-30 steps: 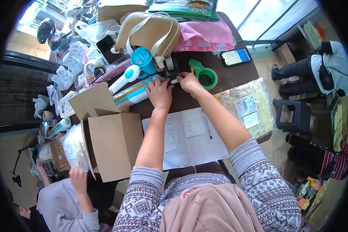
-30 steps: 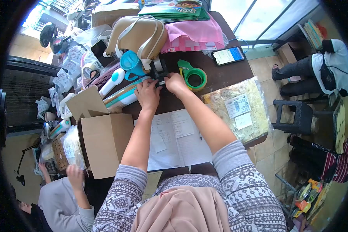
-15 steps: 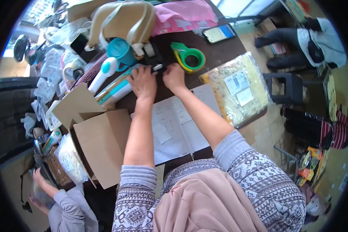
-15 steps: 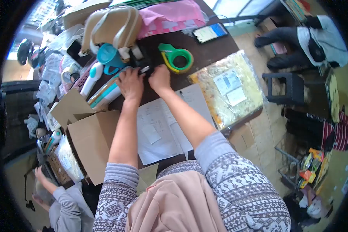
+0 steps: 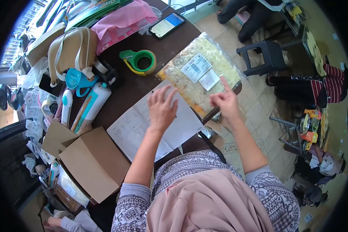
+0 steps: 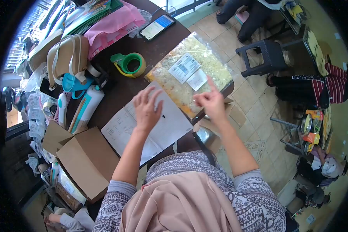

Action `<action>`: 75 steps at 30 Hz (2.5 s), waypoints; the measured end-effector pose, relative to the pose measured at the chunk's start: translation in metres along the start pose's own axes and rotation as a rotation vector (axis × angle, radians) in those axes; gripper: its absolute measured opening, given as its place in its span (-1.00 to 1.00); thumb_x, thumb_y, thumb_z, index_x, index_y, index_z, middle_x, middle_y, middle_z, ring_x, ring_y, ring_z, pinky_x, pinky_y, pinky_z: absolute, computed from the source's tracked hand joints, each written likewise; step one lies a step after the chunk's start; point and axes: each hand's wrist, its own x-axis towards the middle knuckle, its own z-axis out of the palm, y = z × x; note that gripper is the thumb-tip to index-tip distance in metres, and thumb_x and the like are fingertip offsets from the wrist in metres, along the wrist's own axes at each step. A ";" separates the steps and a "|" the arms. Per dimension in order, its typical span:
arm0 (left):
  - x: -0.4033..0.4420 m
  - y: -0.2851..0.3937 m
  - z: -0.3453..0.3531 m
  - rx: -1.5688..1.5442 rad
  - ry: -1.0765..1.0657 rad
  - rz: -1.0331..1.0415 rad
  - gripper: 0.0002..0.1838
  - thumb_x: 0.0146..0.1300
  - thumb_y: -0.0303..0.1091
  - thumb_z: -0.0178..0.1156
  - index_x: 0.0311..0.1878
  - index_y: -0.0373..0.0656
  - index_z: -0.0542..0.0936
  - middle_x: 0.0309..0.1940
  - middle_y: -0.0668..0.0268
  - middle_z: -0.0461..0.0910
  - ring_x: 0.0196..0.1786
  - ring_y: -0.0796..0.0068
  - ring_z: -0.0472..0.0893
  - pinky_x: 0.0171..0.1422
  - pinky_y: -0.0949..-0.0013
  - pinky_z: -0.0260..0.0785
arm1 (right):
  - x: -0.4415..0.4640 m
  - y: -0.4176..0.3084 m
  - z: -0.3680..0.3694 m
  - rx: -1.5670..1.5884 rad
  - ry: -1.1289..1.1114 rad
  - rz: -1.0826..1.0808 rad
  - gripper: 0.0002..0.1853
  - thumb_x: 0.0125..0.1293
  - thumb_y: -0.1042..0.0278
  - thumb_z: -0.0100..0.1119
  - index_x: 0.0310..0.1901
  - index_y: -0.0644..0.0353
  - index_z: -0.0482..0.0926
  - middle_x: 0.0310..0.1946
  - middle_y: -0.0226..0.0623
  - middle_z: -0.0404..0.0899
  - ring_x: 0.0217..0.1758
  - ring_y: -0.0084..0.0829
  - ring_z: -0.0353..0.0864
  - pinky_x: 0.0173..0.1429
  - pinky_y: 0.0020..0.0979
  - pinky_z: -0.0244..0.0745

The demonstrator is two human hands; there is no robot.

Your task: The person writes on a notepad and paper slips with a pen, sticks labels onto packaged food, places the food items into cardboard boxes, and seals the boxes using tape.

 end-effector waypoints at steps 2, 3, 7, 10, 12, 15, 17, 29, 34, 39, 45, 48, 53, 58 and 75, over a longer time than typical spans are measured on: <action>0.003 0.015 0.018 -0.044 -0.061 0.054 -0.55 -0.01 -0.33 0.25 0.04 0.02 0.48 0.11 0.35 0.37 0.19 0.29 0.30 0.26 0.18 0.03 | 0.011 0.006 -0.024 0.018 0.069 -0.043 -0.21 0.16 0.60 0.14 0.36 0.25 -0.09 -0.54 -0.32 0.54 -0.52 -0.62 0.47 -0.37 -0.58 0.45; 0.004 0.022 0.025 -0.086 -0.120 0.102 -0.54 0.00 -0.32 0.24 0.06 0.04 0.47 0.13 0.36 0.36 0.20 0.30 0.28 0.26 0.18 0.02 | 0.016 0.007 -0.032 0.024 0.105 -0.050 -0.20 0.15 0.61 0.15 0.35 0.26 -0.11 -0.54 -0.32 0.54 -0.53 -0.61 0.47 -0.38 -0.58 0.44; 0.011 0.040 0.046 -0.101 -0.183 0.148 -0.53 0.04 -0.29 0.21 0.09 0.02 0.46 0.16 0.36 0.33 0.22 0.30 0.26 0.27 0.17 0.01 | 0.038 0.016 -0.043 -0.104 0.065 -0.048 -0.23 0.14 0.61 0.16 0.31 0.28 -0.09 -0.55 -0.30 0.54 -0.54 -0.61 0.47 -0.43 -0.59 0.39; 0.016 0.044 0.056 -0.090 -0.191 0.133 -0.52 0.05 -0.27 0.20 0.11 0.01 0.44 0.17 0.37 0.32 0.22 0.31 0.26 0.27 0.16 0.01 | 0.051 0.021 -0.042 -0.141 0.049 -0.042 -0.23 0.14 0.59 0.18 0.30 0.29 -0.09 -0.56 -0.28 0.54 -0.56 -0.61 0.46 -0.46 -0.60 0.37; 0.016 0.043 0.059 -0.054 -0.181 0.073 -0.52 0.06 -0.27 0.20 0.11 0.00 0.43 0.16 0.36 0.32 0.22 0.32 0.26 0.27 0.16 0.00 | 0.050 0.015 -0.034 -0.130 0.060 -0.026 -0.24 0.14 0.58 0.19 0.29 0.30 -0.07 -0.56 -0.27 0.54 -0.57 -0.61 0.46 -0.48 -0.60 0.36; 0.014 0.039 0.059 -0.047 -0.159 -0.002 -0.55 0.03 -0.28 0.20 0.07 -0.01 0.46 0.13 0.38 0.35 0.21 0.35 0.25 0.26 0.17 0.00 | 0.044 0.017 -0.015 -0.078 0.110 0.021 -0.31 0.13 0.57 0.21 0.22 0.31 0.00 -0.56 -0.25 0.55 -0.59 -0.60 0.46 -0.52 -0.61 0.35; 0.013 0.039 0.054 -0.073 -0.128 -0.053 -0.61 0.07 -0.28 0.20 0.02 -0.03 0.50 0.01 0.35 0.43 0.11 0.34 0.35 0.19 0.22 0.10 | 0.036 0.021 0.000 -0.036 0.147 0.055 -0.36 0.13 0.57 0.22 0.16 0.31 0.06 -0.56 -0.24 0.56 -0.60 -0.60 0.46 -0.54 -0.61 0.34; 0.040 0.050 0.047 -1.001 -0.406 -0.858 -0.76 0.19 -0.28 0.21 -0.25 -0.31 0.60 -0.41 0.32 0.61 -0.37 0.66 0.49 -0.28 0.54 0.34 | 0.004 0.037 0.045 0.316 0.351 0.161 -0.57 0.19 0.48 0.19 -0.03 0.22 0.14 -0.44 -0.15 0.60 -0.69 -0.58 0.42 -0.64 -0.61 0.24; 0.040 0.041 0.048 -0.853 -0.335 -0.739 -0.77 0.20 -0.29 0.19 -0.27 -0.31 0.60 -0.43 0.35 0.61 -0.38 0.67 0.50 -0.27 0.54 0.35 | -0.010 0.013 0.020 0.167 0.188 0.430 -0.55 0.20 0.39 0.21 0.04 0.28 0.24 -0.37 -0.14 0.61 -0.61 -0.54 0.54 -0.65 -0.60 0.29; 0.051 0.041 0.034 -0.697 -0.477 -0.622 -0.77 0.20 -0.28 0.19 -0.28 -0.29 0.60 -0.48 0.32 0.63 -0.40 0.66 0.56 -0.30 0.53 0.36 | 0.006 0.019 0.000 -0.029 0.166 0.058 -0.61 0.11 0.28 0.32 -0.06 0.29 0.53 -0.34 -0.20 0.61 -0.47 -0.56 0.53 -0.37 -0.62 0.41; 0.046 0.042 0.038 -0.641 -0.532 -0.592 -0.75 0.14 -0.27 0.25 -0.25 -0.28 0.60 -0.52 0.30 0.63 -0.43 0.66 0.57 -0.31 0.50 0.37 | 0.029 0.026 -0.001 -0.371 0.088 0.048 -0.78 0.00 0.27 0.37 -0.44 0.26 0.65 -0.45 -0.33 0.57 -0.49 -0.55 0.45 -0.32 -0.49 0.39; 0.048 0.047 0.039 -0.683 -0.478 -0.679 -0.69 0.10 -0.27 0.29 -0.16 -0.27 0.58 -0.52 0.29 0.64 -0.45 0.64 0.57 -0.33 0.50 0.37 | 0.037 0.024 -0.003 -0.504 0.107 0.044 -0.80 -0.02 0.32 0.35 -0.43 0.28 0.64 -0.44 -0.29 0.58 -0.49 -0.52 0.47 -0.33 -0.48 0.39; 0.050 0.053 0.055 -0.625 -0.281 -0.686 -0.63 0.03 -0.26 0.31 -0.11 -0.16 0.49 -0.53 0.24 0.62 -0.43 0.33 0.62 -0.31 0.32 0.40 | 0.050 0.026 0.000 -0.642 0.208 -0.133 -0.82 -0.04 0.32 0.32 -0.46 0.26 0.63 -0.49 -0.22 0.54 -0.47 -0.31 0.53 -0.35 -0.36 0.42; 0.046 0.056 0.079 -0.301 -0.235 -0.564 -0.61 0.03 -0.21 0.31 -0.15 -0.12 0.38 -0.54 0.27 0.59 -0.40 0.30 0.61 -0.35 0.29 0.40 | 0.054 0.039 0.004 -0.732 0.251 -0.211 -0.86 -0.06 0.30 0.32 -0.49 0.17 0.64 -0.51 -0.28 0.50 -0.40 -0.30 0.50 -0.27 -0.30 0.33; 0.022 0.033 0.089 0.094 -0.036 0.120 -0.72 0.07 -0.19 0.20 -0.09 0.20 0.57 -0.60 0.45 0.46 -0.42 0.43 0.54 -0.50 0.40 0.36 | 0.052 0.038 -0.008 -1.217 0.243 -0.678 -0.74 -0.04 0.49 0.13 -0.30 -0.10 0.65 -0.43 -0.42 0.36 -0.29 -0.41 0.39 -0.17 -0.36 0.15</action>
